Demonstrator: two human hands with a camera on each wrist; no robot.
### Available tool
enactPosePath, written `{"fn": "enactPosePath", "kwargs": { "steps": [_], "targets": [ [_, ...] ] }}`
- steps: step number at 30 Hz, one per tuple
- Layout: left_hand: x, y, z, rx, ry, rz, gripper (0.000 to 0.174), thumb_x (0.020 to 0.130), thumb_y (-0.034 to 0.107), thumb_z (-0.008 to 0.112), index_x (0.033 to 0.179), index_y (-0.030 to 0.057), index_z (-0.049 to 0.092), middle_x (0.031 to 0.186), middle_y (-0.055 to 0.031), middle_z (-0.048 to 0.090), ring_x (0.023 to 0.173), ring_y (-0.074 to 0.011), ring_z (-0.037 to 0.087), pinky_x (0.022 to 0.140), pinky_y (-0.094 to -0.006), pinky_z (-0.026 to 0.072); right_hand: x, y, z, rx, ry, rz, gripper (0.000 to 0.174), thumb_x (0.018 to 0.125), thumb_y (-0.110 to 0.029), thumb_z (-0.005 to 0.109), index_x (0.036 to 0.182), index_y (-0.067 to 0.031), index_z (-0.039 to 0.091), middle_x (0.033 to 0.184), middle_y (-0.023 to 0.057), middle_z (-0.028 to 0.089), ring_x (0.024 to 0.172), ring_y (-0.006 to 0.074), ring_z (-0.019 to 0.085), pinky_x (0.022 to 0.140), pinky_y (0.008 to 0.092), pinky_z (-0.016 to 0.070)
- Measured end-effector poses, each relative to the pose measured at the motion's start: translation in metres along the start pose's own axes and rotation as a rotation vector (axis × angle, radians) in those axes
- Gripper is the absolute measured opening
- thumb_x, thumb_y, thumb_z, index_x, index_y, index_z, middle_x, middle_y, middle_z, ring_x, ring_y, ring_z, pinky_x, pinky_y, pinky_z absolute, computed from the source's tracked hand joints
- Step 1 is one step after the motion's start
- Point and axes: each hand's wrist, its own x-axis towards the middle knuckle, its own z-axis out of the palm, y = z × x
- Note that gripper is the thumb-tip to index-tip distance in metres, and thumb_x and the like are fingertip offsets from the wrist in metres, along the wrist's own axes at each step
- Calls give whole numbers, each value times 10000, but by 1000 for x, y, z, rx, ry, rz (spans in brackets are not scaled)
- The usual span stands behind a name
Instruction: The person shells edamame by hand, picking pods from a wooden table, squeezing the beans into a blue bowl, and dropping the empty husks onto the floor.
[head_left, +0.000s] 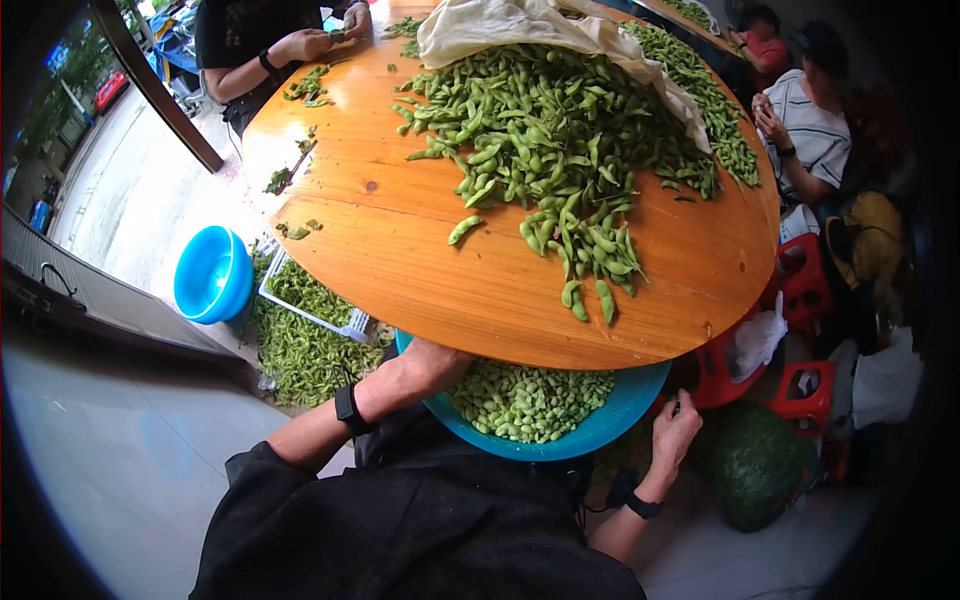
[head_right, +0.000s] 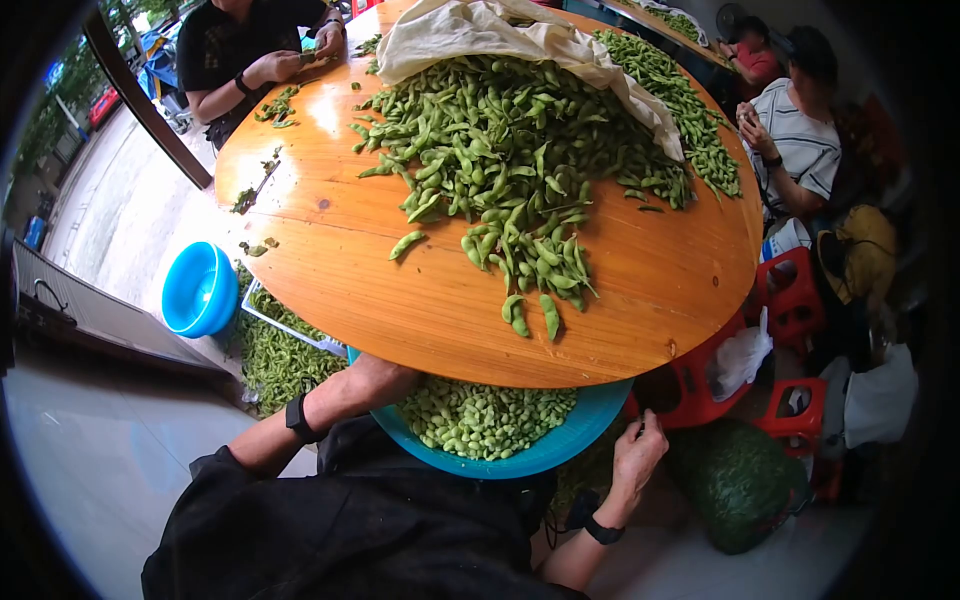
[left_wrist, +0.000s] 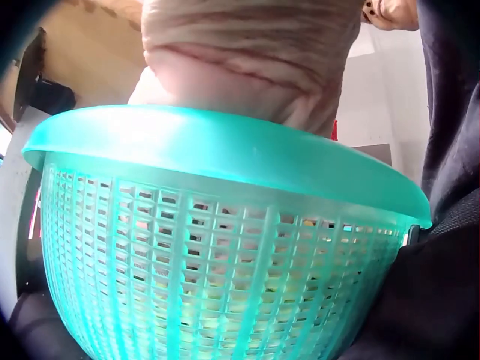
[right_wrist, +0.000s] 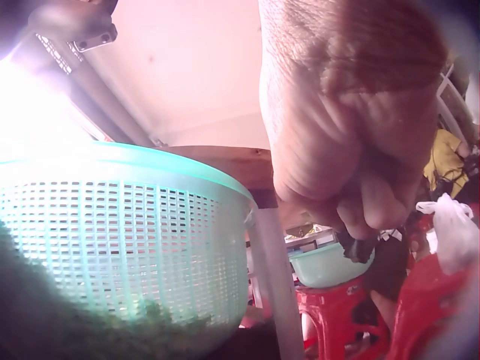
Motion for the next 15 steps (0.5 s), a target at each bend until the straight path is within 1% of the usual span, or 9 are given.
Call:
{"fn": "enactPosePath", "kwargs": {
  "steps": [4,6,7,9,10,12,13,14,15],
  "targets": [
    [-6,2,-8,-85,-59,-43,232,744,45,615,970,-3,636,923,-196,632,865,-383,607,736,-477,482,-1,-1,0,-3,-11,22,263,823,6,574,1051,110,652,959,322,654,927,443,650,806,432,521],
    [-8,15,-27,-232,-21,-133,191,770,17,633,958,-17,624,900,-199,633,825,-363,623,705,-414,498,-1,-1,0,-15,-13,27,263,821,8,573,1051,109,653,956,322,654,925,443,651,804,432,521],
    [-9,24,-38,-232,-19,-134,191,770,17,633,958,-17,624,900,-199,633,825,-363,623,705,-414,498,-1,-1,0,-8,-13,19,266,818,11,572,1052,108,653,954,323,653,926,443,651,802,431,521],
    [-14,40,-56,-728,-90,-329,124,870,17,633,984,-30,624,888,-152,662,801,-277,662,683,-353,505,-2,-2,0,-1,-13,10,268,816,14,571,1054,107,653,951,324,652,927,442,651,799,431,522],
    [-17,44,-55,-728,-87,-330,124,870,17,633,984,-30,624,888,-152,662,801,-277,662,683,-353,505,-2,-3,0,-7,-9,-2,269,814,16,570,1053,107,653,944,326,651,923,443,651,795,430,521],
    [-17,50,-59,-1557,-206,-620,167,958,80,592,1102,2,622,897,-78,684,799,-169,665,670,-307,532,0,-7,0,-12,-3,-20,270,812,18,569,1053,107,652,938,327,649,920,444,651,790,430,520],
    [-15,50,-67,-1599,-284,-686,219,979,109,569,1158,-9,617,953,-43,678,829,-111,643,706,-286,546,1,-9,-1,-8,-17,-9,270,810,20,569,1052,108,651,931,328,648,915,445,651,786,430,519],
    [-14,50,-69,-1600,-281,-685,219,979,109,569,1158,-9,617,953,-43,678,829,-111,643,706,-286,546,1,-10,-1,-5,-30,2,270,808,21,569,1051,108,650,924,328,646,909,447,650,782,430,518],
    [-12,52,-70,-1689,-251,-661,226,972,99,576,1162,-16,618,966,-58,676,832,-122,646,717,-283,551,2,-10,-1,-5,-30,-1,270,808,21,569,1051,108,650,924,328,646,909,447,650,782,430,518]
  ]
}}
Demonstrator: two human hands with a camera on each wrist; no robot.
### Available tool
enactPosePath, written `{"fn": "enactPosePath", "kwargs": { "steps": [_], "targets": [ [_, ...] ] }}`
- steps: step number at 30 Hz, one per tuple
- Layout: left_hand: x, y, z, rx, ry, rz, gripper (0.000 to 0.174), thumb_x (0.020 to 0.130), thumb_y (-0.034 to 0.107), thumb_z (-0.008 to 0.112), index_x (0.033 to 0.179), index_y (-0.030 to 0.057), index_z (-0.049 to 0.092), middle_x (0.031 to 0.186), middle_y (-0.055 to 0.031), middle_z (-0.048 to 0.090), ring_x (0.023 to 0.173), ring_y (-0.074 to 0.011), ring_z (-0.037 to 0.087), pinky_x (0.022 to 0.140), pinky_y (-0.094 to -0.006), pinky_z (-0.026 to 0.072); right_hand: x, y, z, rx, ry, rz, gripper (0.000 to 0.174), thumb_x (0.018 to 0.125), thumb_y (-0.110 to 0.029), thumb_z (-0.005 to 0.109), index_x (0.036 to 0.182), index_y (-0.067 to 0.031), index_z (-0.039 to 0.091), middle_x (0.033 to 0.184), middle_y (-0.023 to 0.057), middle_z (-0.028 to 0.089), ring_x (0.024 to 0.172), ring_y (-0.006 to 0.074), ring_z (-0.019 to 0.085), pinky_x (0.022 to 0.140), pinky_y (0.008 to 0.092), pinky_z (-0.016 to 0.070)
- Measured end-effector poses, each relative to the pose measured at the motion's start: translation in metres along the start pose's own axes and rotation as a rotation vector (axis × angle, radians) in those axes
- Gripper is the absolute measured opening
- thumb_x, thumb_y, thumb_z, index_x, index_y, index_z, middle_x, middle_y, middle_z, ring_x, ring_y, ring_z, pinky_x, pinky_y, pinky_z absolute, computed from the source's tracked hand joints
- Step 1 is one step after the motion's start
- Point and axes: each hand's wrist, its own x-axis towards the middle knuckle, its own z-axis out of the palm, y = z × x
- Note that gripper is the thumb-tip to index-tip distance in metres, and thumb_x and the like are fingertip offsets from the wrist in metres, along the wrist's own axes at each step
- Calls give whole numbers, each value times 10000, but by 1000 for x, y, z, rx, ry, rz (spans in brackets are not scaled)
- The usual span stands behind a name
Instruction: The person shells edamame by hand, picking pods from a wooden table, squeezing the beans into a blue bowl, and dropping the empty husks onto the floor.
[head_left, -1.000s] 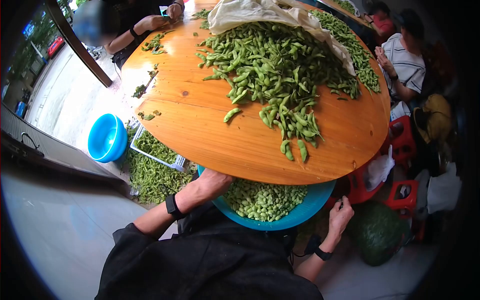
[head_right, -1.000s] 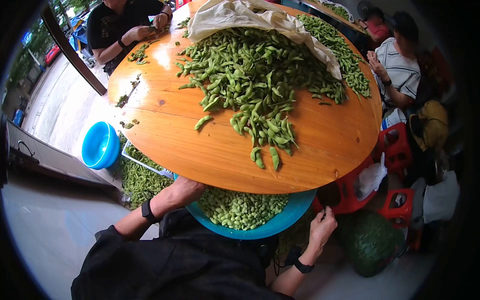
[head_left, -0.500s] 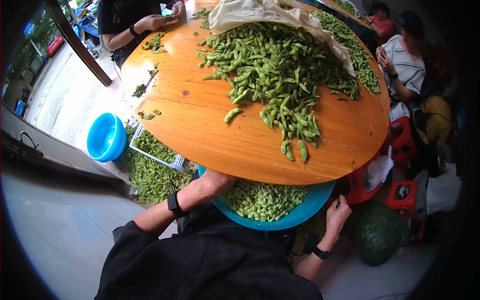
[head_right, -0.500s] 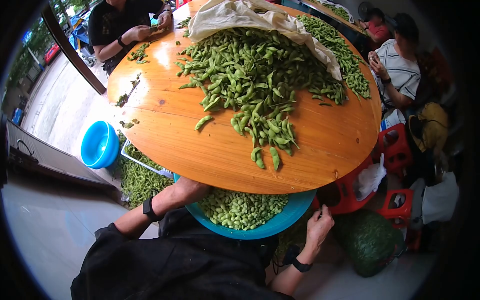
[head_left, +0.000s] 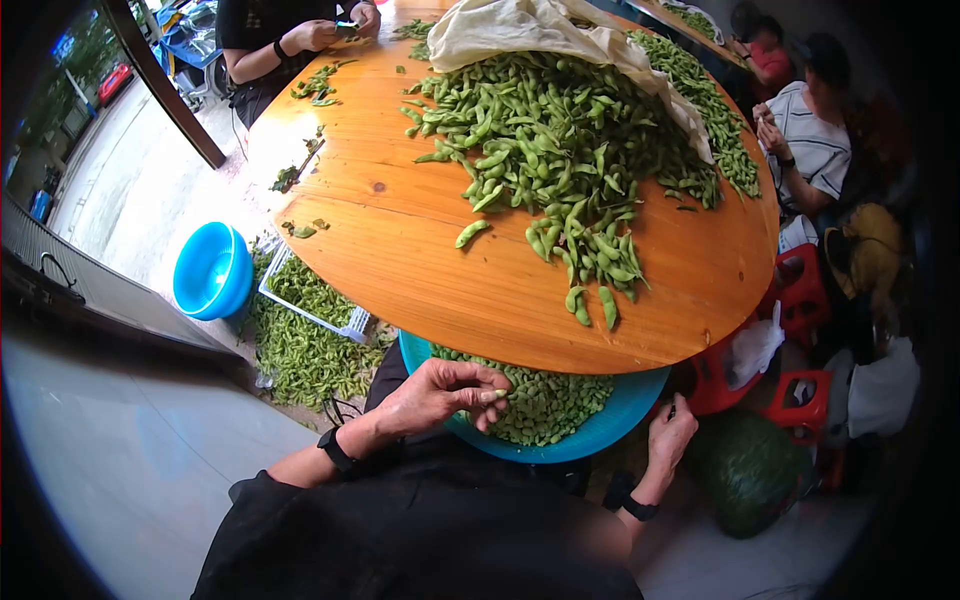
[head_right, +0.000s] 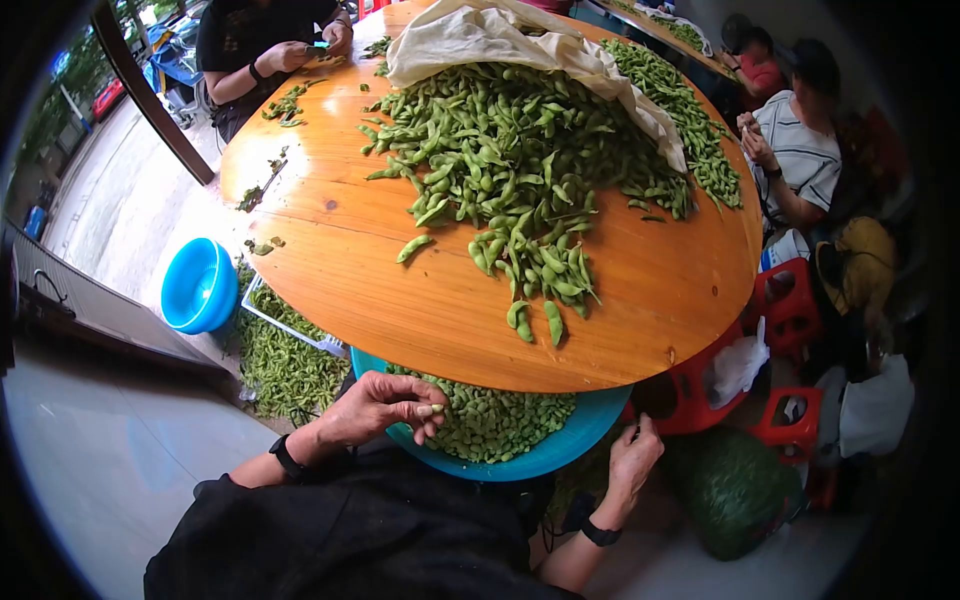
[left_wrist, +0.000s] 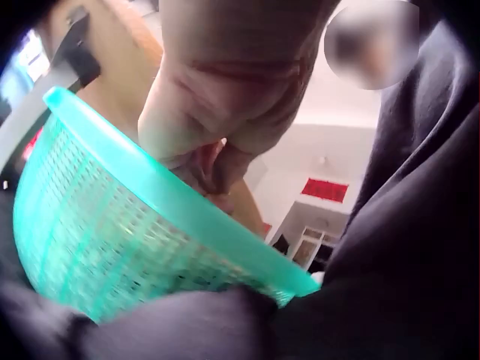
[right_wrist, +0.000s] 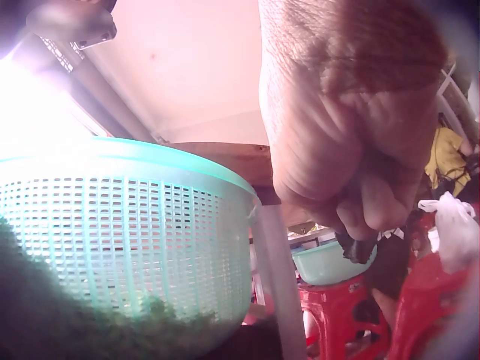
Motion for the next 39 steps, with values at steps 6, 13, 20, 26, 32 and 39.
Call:
{"fn": "enactPosePath", "kwargs": {
  "steps": [6,13,20,26,32,39],
  "targets": [
    [2,-2,0,-117,-59,37,237,959,76,586,1168,-32,619,1002,-87,669,843,-141,650,735,-284,560,0,-5,-4,-9,-9,8,269,809,20,569,1049,113,646,889,325,643,874,452,648,749,434,511],
    [4,-3,-1,-137,-89,71,218,959,71,585,1151,-21,630,1001,-78,670,869,-140,648,738,-283,558,0,-4,-2,-14,5,-13,266,812,13,569,1049,106,647,856,319,641,848,454,647,735,441,504],
    [3,1,2,-143,-85,21,212,959,79,589,1139,-20,641,995,-68,670,871,-133,643,746,-278,551,-1,0,-1,-35,25,-19,260,819,2,574,1048,102,645,874,306,648,853,449,644,742,450,502],
    [8,0,5,-101,-139,29,189,957,85,596,1105,-12,660,992,-63,674,865,-126,639,745,-274,541,-2,-43,-30,65,209,-86,227,852,4,584,1058,92,618,907,256,633,829,419,625,720,446,495],
    [13,7,13,-110,-168,53,131,955,72,595,1048,-1,650,988,-57,668,866,-124,640,740,-272,538,-16,-128,-59,317,105,-249,155,846,16,605,992,66,604,837,200,584,734,369,608,638,416,477],
    [17,3,21,-47,-184,131,98,954,38,582,1038,-2,614,955,-40,636,843,-115,623,741,-267,527,-37,-182,-44,697,-267,-540,275,759,19,726,1008,24,609,805,145,594,672,304,616,587,362,491]
  ]
}}
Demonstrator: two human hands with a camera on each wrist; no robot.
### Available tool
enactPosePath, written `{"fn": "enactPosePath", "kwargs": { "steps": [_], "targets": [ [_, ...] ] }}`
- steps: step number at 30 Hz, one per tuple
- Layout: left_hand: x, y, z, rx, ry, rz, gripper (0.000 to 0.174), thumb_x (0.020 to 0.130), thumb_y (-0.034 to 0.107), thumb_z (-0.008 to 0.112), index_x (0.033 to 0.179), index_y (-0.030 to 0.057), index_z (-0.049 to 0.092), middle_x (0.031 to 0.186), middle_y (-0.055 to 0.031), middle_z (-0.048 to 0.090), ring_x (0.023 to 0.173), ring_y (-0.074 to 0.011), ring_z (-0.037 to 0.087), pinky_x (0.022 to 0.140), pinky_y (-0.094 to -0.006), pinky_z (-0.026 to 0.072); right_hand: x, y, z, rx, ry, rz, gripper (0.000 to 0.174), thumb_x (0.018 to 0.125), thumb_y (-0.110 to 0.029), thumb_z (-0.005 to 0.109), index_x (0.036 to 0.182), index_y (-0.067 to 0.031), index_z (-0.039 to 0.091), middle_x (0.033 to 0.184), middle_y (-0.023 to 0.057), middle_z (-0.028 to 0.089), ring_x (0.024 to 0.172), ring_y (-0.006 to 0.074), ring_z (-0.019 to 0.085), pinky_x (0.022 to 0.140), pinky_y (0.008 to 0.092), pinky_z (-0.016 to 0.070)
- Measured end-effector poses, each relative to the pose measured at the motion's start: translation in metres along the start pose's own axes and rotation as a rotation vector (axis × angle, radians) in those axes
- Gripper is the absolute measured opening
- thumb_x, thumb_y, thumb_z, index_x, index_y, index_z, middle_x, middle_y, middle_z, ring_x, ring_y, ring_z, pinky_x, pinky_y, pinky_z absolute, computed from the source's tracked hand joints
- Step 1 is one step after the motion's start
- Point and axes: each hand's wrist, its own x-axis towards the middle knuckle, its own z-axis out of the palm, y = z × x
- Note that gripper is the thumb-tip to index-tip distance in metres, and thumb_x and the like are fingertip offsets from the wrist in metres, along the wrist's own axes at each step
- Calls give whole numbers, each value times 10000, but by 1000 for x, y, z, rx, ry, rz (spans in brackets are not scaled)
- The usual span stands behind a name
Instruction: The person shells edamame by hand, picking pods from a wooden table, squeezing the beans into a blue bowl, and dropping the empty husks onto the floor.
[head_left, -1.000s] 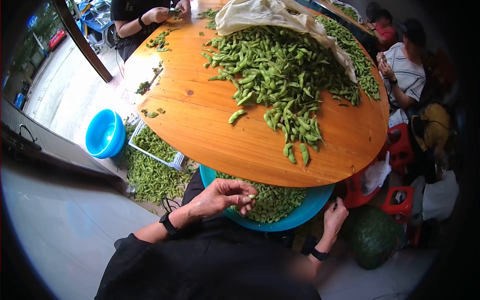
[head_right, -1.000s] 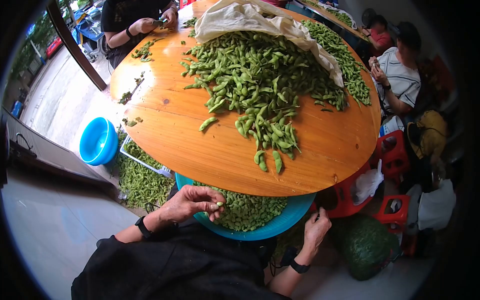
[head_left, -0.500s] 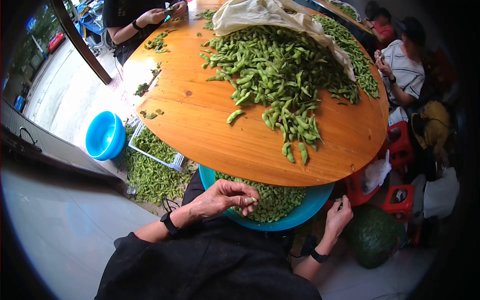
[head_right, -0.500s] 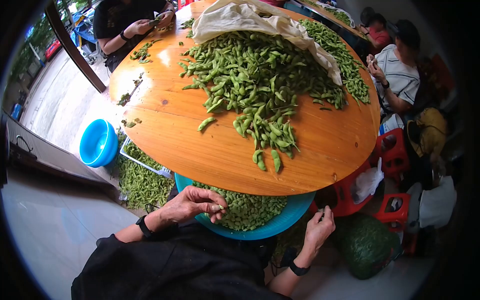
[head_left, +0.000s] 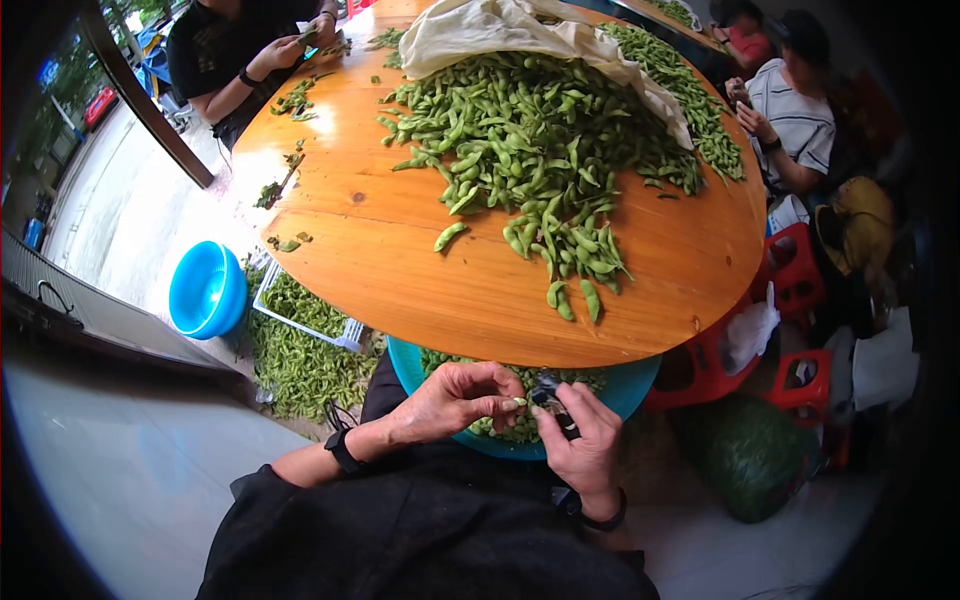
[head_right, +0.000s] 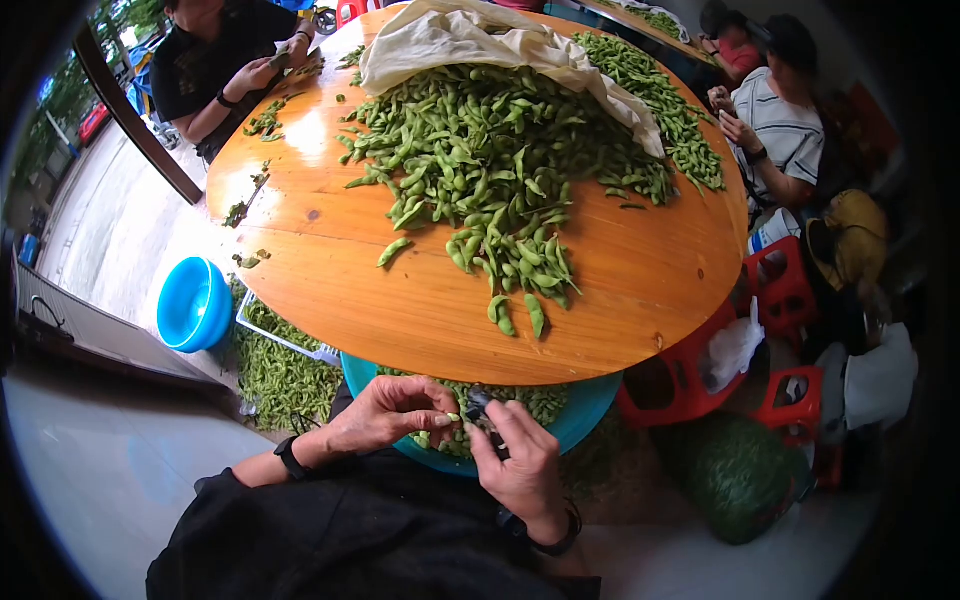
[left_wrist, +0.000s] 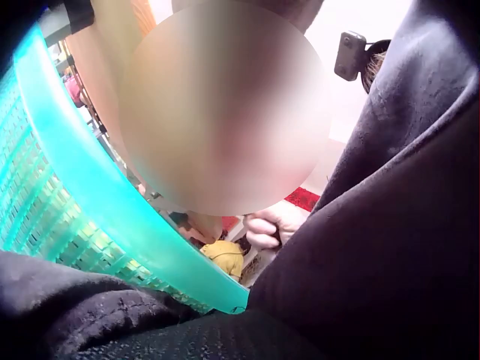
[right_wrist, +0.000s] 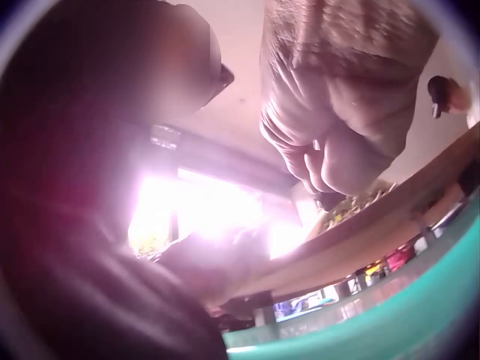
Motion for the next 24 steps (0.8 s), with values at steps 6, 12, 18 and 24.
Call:
{"fn": "enactPosePath", "kwargs": {
  "steps": [6,12,18,24],
  "targets": [
    [2,0,9,120,69,29,73,944,-25,565,1013,-16,588,881,-28,623,783,-97,597,714,-255,519,1,-1,2,-7,-26,-29,305,755,19,738,1031,19,610,827,152,605,704,322,628,596,374,504],
    [3,-3,17,399,181,94,94,905,-52,595,991,-12,596,849,-46,660,765,-100,638,670,-262,535,-3,0,7,-69,-8,-19,315,722,38,742,1008,22,611,816,166,592,701,347,614,594,386,487],
    [6,-1,19,610,210,187,112,839,-43,657,939,-4,624,834,-93,697,756,-175,702,654,-292,558,-5,0,10,-141,4,-85,314,728,52,711,1021,23,601,814,154,529,676,328,579,571,389,470],
    [6,-1,21,626,219,189,114,826,-53,654,928,-10,627,820,-109,701,761,-186,711,663,-299,566,-5,-1,14,-124,17,-50,295,717,70,678,997,29,593,801,151,510,662,326,567,572,395,464]
  ]
}}
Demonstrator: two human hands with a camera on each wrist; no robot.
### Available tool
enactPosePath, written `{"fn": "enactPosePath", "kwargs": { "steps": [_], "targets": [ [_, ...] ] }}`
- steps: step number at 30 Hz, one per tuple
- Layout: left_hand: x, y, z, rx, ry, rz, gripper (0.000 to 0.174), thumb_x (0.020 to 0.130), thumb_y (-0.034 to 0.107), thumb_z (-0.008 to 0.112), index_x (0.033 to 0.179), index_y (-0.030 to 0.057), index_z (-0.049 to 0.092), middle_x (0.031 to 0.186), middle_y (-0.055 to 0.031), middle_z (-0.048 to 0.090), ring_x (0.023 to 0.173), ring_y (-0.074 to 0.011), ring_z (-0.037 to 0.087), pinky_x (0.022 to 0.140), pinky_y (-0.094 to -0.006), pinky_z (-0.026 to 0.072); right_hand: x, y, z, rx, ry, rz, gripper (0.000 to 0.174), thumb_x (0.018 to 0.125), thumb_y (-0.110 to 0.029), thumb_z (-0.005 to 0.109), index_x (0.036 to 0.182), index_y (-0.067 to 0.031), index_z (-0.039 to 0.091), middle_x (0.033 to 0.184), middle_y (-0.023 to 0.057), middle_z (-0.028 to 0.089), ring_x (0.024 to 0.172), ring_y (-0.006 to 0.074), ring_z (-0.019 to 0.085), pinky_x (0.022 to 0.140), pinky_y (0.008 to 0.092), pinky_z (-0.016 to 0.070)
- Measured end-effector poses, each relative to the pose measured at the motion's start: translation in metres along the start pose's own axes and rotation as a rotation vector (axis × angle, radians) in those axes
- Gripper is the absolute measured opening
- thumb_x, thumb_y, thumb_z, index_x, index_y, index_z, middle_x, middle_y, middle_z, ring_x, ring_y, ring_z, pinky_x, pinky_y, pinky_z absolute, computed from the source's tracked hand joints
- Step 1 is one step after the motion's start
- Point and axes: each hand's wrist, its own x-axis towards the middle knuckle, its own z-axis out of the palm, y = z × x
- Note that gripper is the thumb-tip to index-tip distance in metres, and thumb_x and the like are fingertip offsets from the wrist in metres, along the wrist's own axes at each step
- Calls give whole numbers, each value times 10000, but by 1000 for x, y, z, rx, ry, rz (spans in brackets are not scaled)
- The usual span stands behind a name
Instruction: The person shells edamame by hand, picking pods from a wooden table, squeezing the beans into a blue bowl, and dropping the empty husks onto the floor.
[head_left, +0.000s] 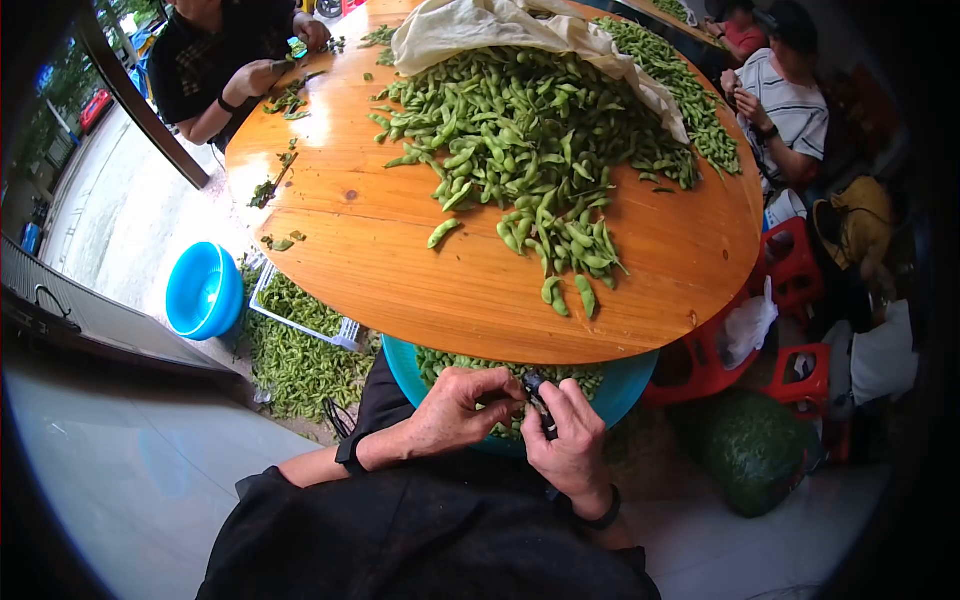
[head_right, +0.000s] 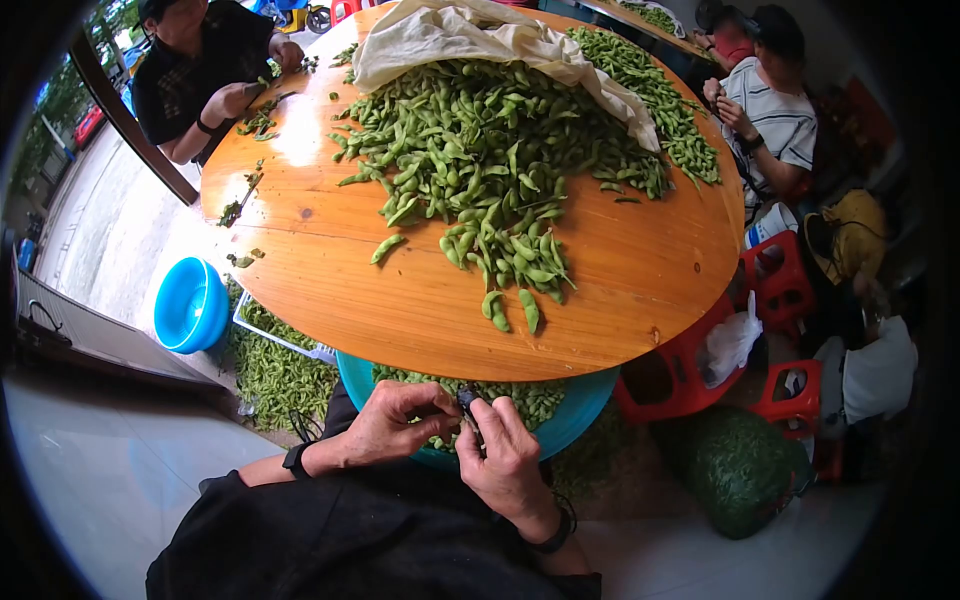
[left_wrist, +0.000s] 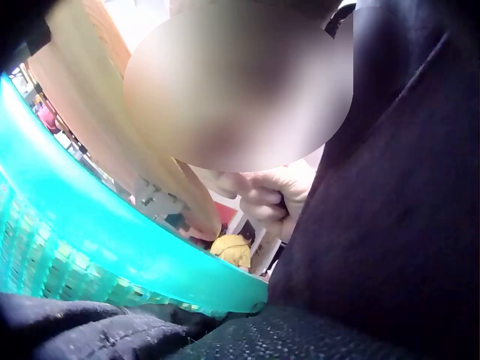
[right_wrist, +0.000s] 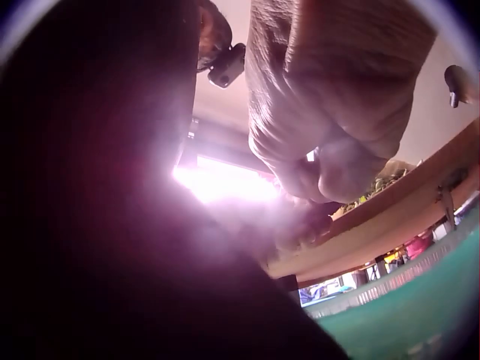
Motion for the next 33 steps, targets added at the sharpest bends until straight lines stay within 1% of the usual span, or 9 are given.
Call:
{"fn": "enactPosePath", "kwargs": {
  "steps": [5,7,13,19,24,26,28,29,33],
  "targets": [
    [0,-2,2,-36,-11,-25,76,858,-37,648,927,-21,620,847,-99,695,767,-167,694,679,-296,561,3,6,-2,82,7,66,281,701,48,662,972,19,598,764,144,505,654,329,559,580,385,459],
    [0,-9,2,-521,-98,-190,49,900,6,642,931,-21,615,879,-79,671,791,-151,662,703,-286,548,5,9,-7,201,-23,175,257,712,38,667,963,20,614,763,118,551,654,264,579,592,342,467],
    [4,-13,-7,-697,-191,-218,52,937,49,614,942,-2,614,903,-75,659,828,-143,648,729,-275,539,4,14,-18,717,-154,606,226,818,31,667,1043,21,660,734,-22,580,584,23,509,506,191,416],
    [7,-11,-7,-773,-224,-278,48,947,52,599,967,11,611,919,-79,666,833,-145,656,728,-281,550,1,20,-23,807,-130,629,220,823,27,671,1042,30,658,718,-19,580,554,22,499,483,184,402],
    [7,-14,-6,-754,-206,-266,46,953,46,589,986,17,598,920,-60,653,832,-138,654,718,-279,546,-8,43,-56,447,310,597,149,859,-26,664,1004,-5,638,716,-38,542,550,15,461,474,188,378],
    [7,-18,-1,-656,-146,-158,49,959,40,576,998,12,584,914,-46,639,822,-134,649,700,-272,539,-18,72,-82,142,540,696,142,880,-60,665,1001,7,633,747,21,582,583,88,517,529,243,428],
    [10,-13,4,-598,-134,-153,42,956,13,569,994,0,581,902,-51,634,835,-119,648,696,-276,539,-37,118,-110,-451,641,498,177,888,-89,666,1005,38,626,825,117,630,685,236,608,631,338,481],
    [11,-10,5,-360,-111,-111,50,944,1,578,994,-3,583,905,-60,639,841,-119,651,702,-280,540,-32,112,-122,-671,627,430,223,879,-101,673,1016,67,621,919,190,644,837,361,631,728,414,483],
    [17,4,12,51,-48,133,158,858,-59,630,1002,-6,596,952,-106,648,877,-221,670,733,-312,543,-59,165,-148,-832,633,450,253,859,-33,638,1090,70,636,956,219,654,855,384,642,740,429,495]
  ]
}}
